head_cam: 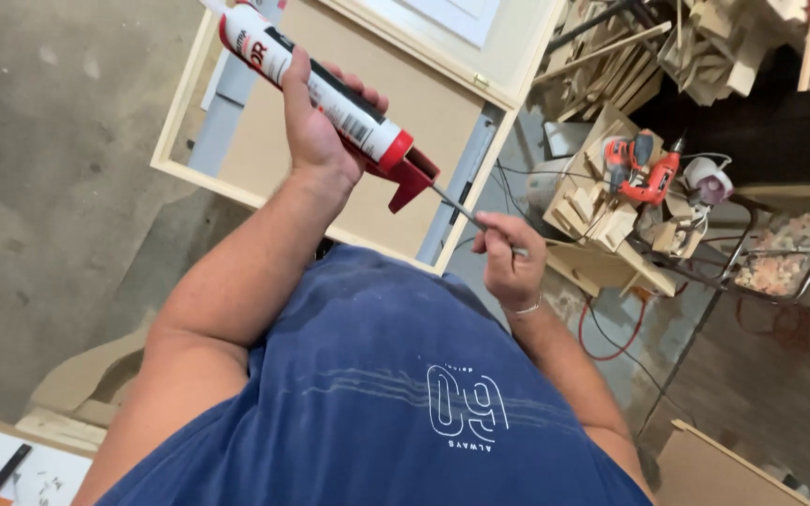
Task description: Applying sealant to the inner edges of a wooden frame using a caulking gun
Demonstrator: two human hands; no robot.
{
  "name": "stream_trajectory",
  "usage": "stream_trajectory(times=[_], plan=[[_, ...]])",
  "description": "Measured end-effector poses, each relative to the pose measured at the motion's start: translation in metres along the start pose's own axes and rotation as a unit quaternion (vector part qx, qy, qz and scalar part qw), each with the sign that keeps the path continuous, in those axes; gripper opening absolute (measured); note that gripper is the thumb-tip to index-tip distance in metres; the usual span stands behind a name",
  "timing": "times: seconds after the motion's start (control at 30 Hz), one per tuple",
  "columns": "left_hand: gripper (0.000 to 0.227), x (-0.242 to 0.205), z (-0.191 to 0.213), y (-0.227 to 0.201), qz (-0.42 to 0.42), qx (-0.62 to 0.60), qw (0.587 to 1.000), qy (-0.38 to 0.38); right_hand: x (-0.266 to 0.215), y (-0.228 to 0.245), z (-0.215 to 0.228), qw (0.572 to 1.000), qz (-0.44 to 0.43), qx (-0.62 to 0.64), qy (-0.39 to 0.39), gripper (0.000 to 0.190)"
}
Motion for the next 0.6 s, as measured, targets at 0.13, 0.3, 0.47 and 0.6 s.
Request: stream_trajectory(times=[0.13,0.3,0.47,0.6], plan=[[0.035,-0.004,-0.003,-0.002,-0.001,0.005,1.000,0.021,0.001,0.006,-0.001,0.999,0.040,-0.028,0.008,0.022],[0.035,-0.003,-0.006,-0.003,-0.001,0.004,0.999,0.049,0.004,0.007,-0.006,0.985,0.160,-0.056,0.023,0.016],[0.033,-0.007,-0.009,0.015,-0.003,-0.002,0.995,0.095,0.016,-0.014,-0.022,0.990,-0.007,-0.023,0.138,0.076],[0.041,-0.006,-0.002,0.048,0.020,0.053,0.990,0.128,0.019,-0.063,-0.040,0.988,-0.011,0.018,0.154,0.058]])
Point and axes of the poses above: each hand's wrist, its own x-axis towards the middle knuckle, its own z-axis out of the back of the hand, y = z × x, the point moved 2 cm from there along x, towards the middle knuckle, and after that the axes turned 1 degree about y, right-handed, at the moved point
